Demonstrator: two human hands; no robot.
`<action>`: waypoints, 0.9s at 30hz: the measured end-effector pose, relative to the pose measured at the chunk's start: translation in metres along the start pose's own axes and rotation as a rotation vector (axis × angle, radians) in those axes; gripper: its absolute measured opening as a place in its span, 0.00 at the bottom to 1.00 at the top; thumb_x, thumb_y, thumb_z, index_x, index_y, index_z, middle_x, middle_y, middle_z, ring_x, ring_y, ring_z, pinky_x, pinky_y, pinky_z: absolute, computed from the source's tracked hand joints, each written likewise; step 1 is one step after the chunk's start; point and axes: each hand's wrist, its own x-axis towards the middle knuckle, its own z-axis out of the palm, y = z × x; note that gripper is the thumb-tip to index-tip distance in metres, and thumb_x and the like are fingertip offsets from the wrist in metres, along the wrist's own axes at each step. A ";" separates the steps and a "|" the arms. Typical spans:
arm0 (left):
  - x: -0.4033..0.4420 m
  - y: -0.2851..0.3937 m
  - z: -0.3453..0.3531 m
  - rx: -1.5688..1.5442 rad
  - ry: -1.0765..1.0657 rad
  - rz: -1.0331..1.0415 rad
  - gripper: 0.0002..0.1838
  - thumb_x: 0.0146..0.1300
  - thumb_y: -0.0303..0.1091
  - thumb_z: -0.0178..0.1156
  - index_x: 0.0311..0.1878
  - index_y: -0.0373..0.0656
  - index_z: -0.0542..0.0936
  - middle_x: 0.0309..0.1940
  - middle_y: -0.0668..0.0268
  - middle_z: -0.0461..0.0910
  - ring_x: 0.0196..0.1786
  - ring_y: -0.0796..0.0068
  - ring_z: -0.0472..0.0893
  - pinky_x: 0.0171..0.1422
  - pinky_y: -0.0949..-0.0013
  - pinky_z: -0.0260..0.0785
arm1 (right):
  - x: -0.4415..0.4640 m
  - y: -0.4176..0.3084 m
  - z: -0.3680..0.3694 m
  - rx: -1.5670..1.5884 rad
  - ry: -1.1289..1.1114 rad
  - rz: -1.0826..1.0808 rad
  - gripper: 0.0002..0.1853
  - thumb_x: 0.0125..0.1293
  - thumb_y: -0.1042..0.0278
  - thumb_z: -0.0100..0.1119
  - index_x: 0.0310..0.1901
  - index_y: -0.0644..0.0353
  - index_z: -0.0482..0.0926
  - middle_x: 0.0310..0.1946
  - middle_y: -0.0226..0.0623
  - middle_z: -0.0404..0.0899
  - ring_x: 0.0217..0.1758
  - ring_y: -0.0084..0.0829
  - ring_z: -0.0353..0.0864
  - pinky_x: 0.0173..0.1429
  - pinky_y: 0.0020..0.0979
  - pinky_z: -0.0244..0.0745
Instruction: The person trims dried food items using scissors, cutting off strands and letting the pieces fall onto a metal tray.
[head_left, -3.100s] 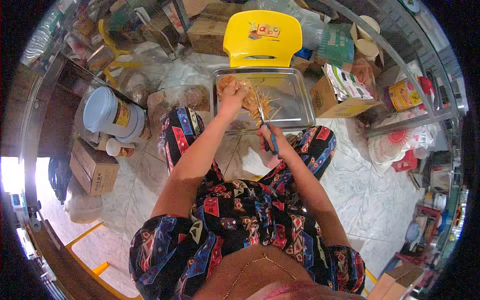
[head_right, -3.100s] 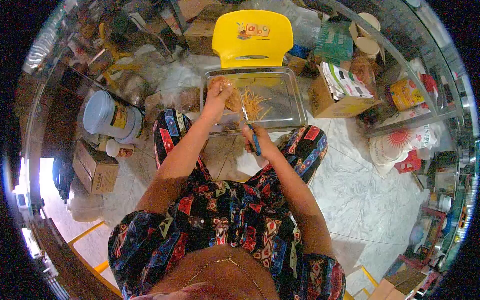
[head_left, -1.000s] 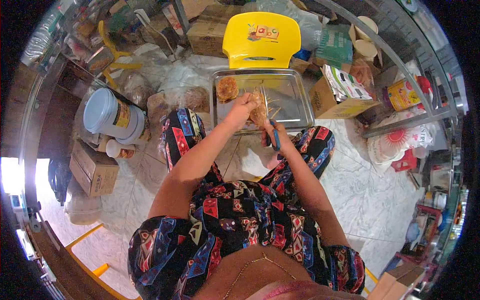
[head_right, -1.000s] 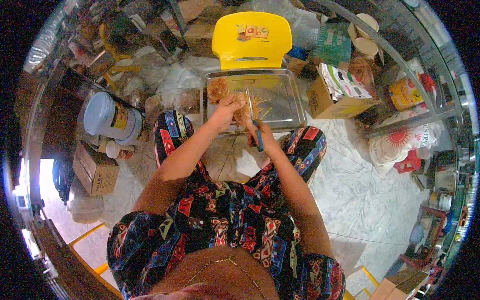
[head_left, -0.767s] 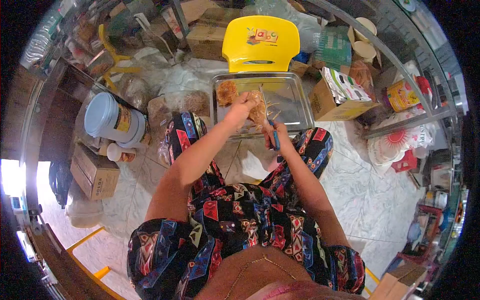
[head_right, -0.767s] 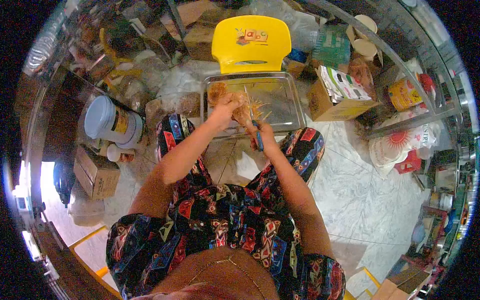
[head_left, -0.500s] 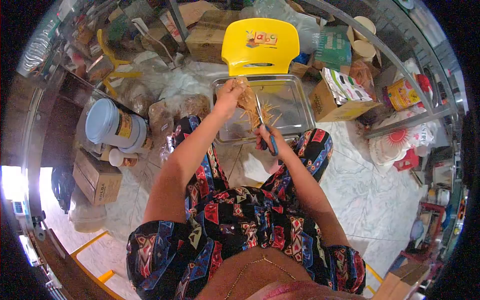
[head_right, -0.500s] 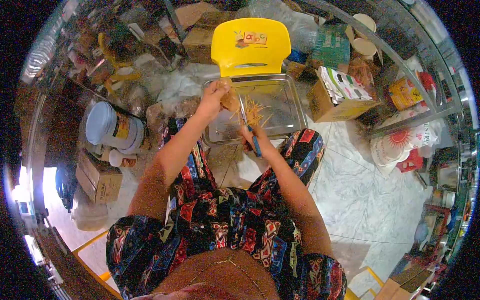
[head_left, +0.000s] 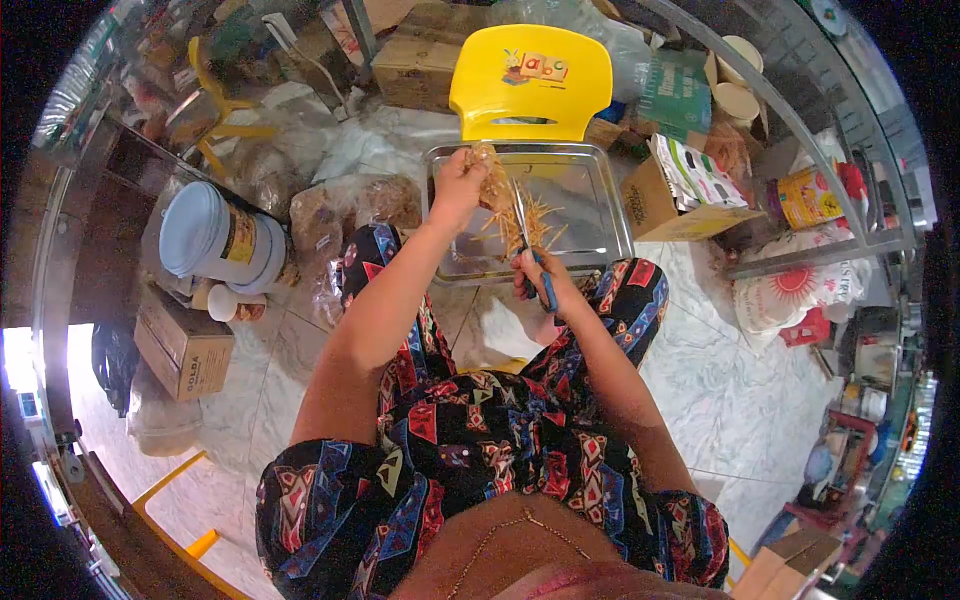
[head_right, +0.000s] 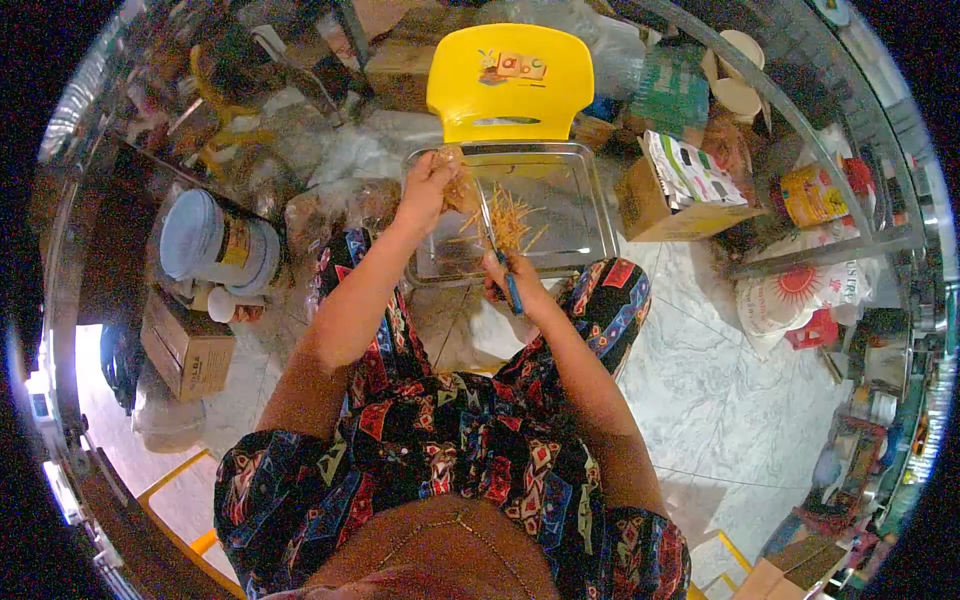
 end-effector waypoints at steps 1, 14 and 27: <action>0.002 -0.003 -0.001 -0.001 0.002 0.000 0.08 0.58 0.26 0.50 0.41 0.38 0.71 0.31 0.69 0.73 0.31 0.80 0.74 0.31 0.72 0.70 | 0.001 0.003 0.002 0.077 0.030 -0.015 0.21 0.62 0.50 0.49 0.35 0.65 0.69 0.20 0.32 0.68 0.20 0.23 0.69 0.24 0.24 0.67; -0.004 -0.004 0.003 0.086 -0.062 0.062 0.08 0.57 0.27 0.49 0.40 0.37 0.70 0.29 0.67 0.73 0.26 0.79 0.75 0.20 0.72 0.71 | -0.001 0.004 0.000 0.052 0.035 -0.003 0.21 0.64 0.51 0.46 0.37 0.66 0.69 0.21 0.32 0.69 0.22 0.24 0.70 0.26 0.25 0.69; -0.005 -0.004 0.003 0.027 -0.064 0.070 0.07 0.58 0.27 0.51 0.39 0.38 0.70 0.32 0.69 0.74 0.32 0.81 0.73 0.35 0.75 0.68 | -0.009 -0.005 0.004 0.059 0.140 0.006 0.18 0.57 0.53 0.57 0.27 0.61 0.68 0.12 0.29 0.65 0.11 0.22 0.65 0.15 0.26 0.62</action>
